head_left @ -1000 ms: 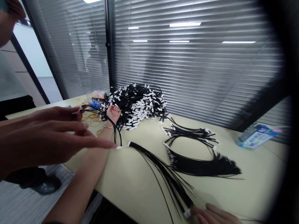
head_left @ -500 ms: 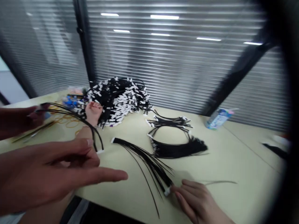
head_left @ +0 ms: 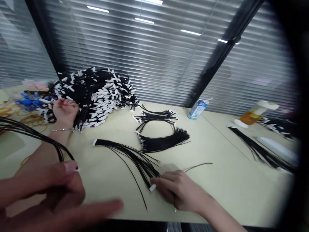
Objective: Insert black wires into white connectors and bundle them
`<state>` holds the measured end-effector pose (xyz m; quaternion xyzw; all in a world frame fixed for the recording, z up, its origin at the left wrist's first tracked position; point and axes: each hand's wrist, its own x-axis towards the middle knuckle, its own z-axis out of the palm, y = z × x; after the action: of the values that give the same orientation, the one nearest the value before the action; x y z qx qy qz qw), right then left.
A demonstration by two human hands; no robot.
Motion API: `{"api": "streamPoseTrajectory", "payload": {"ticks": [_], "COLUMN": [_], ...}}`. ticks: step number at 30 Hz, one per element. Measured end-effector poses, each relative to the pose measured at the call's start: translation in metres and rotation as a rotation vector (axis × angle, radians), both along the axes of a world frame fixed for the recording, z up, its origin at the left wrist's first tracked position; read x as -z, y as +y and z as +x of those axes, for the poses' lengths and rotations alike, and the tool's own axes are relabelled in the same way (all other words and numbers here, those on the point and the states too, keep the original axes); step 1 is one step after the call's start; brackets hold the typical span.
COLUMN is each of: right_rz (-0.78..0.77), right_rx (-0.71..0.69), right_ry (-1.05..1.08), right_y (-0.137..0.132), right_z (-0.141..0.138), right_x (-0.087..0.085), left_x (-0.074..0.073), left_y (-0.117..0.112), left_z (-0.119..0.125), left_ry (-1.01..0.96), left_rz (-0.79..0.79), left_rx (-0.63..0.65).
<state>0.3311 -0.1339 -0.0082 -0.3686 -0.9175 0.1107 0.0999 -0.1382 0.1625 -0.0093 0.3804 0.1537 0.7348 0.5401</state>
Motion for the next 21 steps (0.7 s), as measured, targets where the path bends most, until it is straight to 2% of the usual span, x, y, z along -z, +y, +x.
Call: {"api": "streamPoseTrajectory", "payload": {"ticks": [3, 7, 12, 21], "right_rz": [0.05, 0.275, 0.548, 0.836], "right_rx": [-0.05, -0.126, -0.21, -0.285], "right_ry": [0.01, 0.023, 0.066, 0.116], "right_y": [0.001, 0.0, -0.005, -0.013], "right_z": [0.002, 0.001, -0.001, -0.008], "right_x": [0.001, 0.004, -0.002, -0.021], "left_x": [0.008, 0.012, 0.01, 0.012], "left_y": [0.01, 0.011, 0.01, 0.012], "left_z": [-0.005, -0.005, -0.002, -0.004], "left_ry": [-0.204, -0.345, -0.394, -0.387], "left_rz": [0.037, 0.025, 0.001, 0.028], "left_rx": [-0.023, -0.012, 0.001, 0.037]}}
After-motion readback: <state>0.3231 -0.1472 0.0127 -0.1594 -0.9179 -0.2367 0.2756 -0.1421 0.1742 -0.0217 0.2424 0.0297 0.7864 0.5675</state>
